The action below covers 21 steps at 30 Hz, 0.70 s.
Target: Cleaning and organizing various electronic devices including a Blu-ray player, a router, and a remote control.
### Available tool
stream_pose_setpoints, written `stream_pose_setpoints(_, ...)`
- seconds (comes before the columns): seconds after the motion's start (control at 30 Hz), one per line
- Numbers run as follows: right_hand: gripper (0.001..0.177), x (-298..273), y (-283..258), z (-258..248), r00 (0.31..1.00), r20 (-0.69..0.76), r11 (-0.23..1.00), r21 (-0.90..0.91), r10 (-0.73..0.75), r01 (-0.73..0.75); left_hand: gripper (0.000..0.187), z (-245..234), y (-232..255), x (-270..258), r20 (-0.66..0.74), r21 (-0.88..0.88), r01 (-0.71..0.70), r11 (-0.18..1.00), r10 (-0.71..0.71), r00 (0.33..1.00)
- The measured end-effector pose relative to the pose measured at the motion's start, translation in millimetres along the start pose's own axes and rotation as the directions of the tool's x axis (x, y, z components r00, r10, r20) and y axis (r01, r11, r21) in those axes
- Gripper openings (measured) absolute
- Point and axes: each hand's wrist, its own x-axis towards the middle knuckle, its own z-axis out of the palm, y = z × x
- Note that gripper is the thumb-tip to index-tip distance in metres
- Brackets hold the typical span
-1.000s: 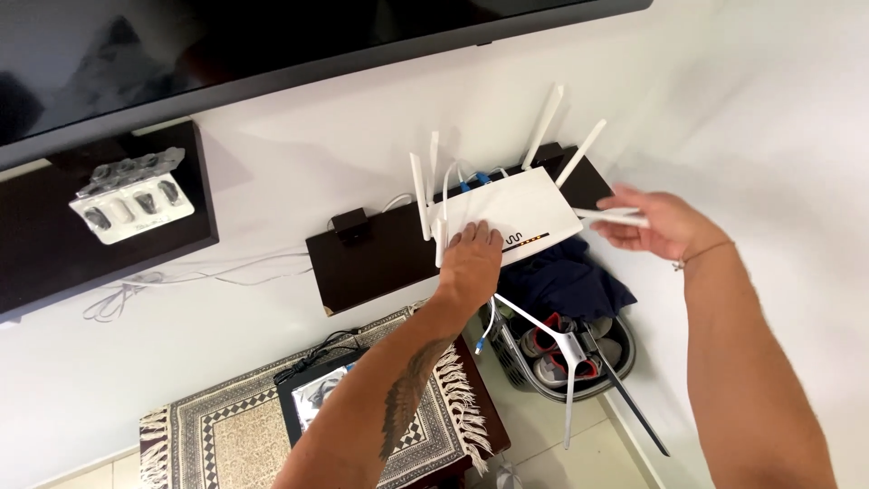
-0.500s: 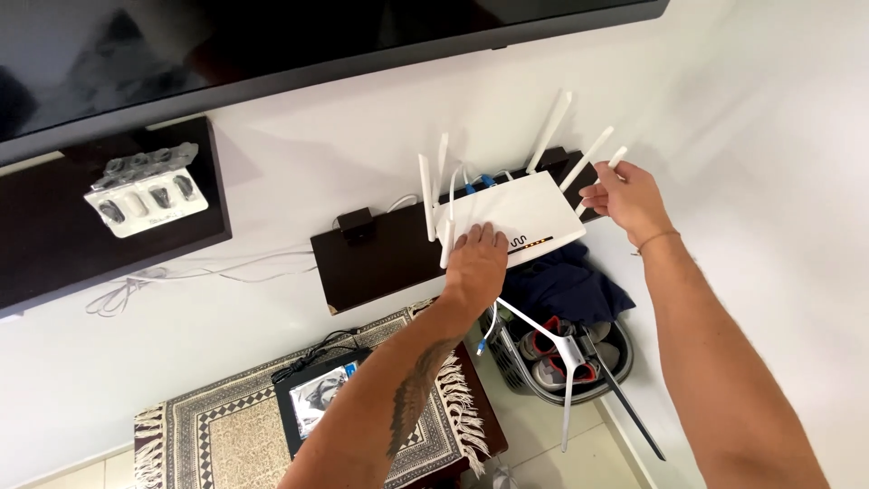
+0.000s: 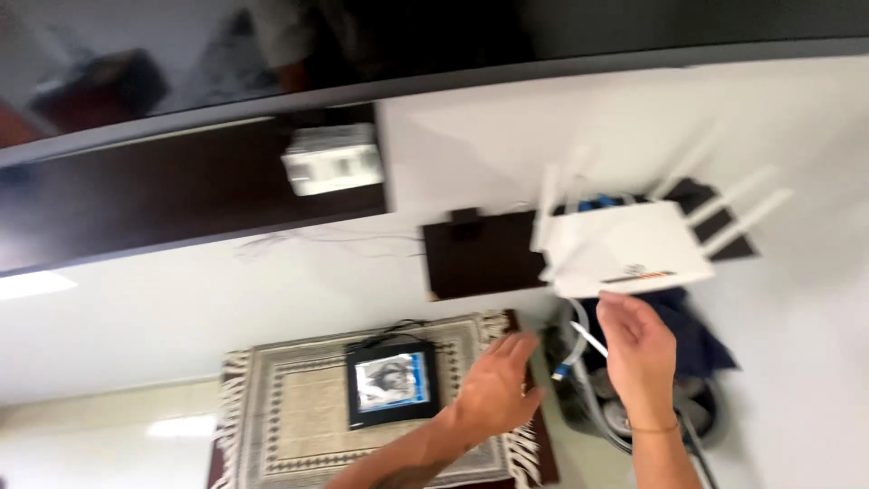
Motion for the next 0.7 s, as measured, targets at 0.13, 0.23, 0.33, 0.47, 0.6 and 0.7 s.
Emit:
stream_pose_setpoints(0.13,0.024,-51.7,-63.4,65.8,0.984,0.175,0.999,0.039,-0.045,0.038,0.068,-65.7,-38.1,-43.4,0.019,0.014,0.291,0.957,-0.291,0.956)
stream_pose_setpoints(0.23,0.026,-97.0,-120.5,112.5,0.910,0.309,0.957,0.008,-0.278,0.289,0.049,-161.2,-21.3,-75.2,-0.227,-0.076,0.174,0.982,-0.187,0.956)
stream_pose_setpoints(0.33,0.035,-151.9,-175.7,165.8,0.758,0.380,0.821,0.011,-0.531,0.570,0.047,-231.1,-31.3,-119.4,-0.424,-0.180,0.112,0.977,-0.180,0.888)
stream_pose_setpoints(0.47,0.056,-194.5,-219.5,241.0,0.582,0.461,0.691,0.101,-0.670,0.715,0.075,-303.2,-73.6,-166.8,-0.557,-0.192,-0.030,0.981,-0.084,0.826)
stream_pose_setpoints(0.6,0.060,-209.8,-232.5,281.3,0.695,0.416,0.725,-0.112,-0.586,0.679,0.078,-357.9,-115.3,-196.3,-0.651,-0.053,-0.002,0.999,-0.033,0.758)
stream_pose_setpoints(0.7,0.056,-241.3,-212.8,272.7,0.884,0.226,0.880,-0.154,-0.410,0.448,0.074,-367.3,-128.8,-218.1,-0.656,-0.079,-0.058,0.995,-0.008,0.755)
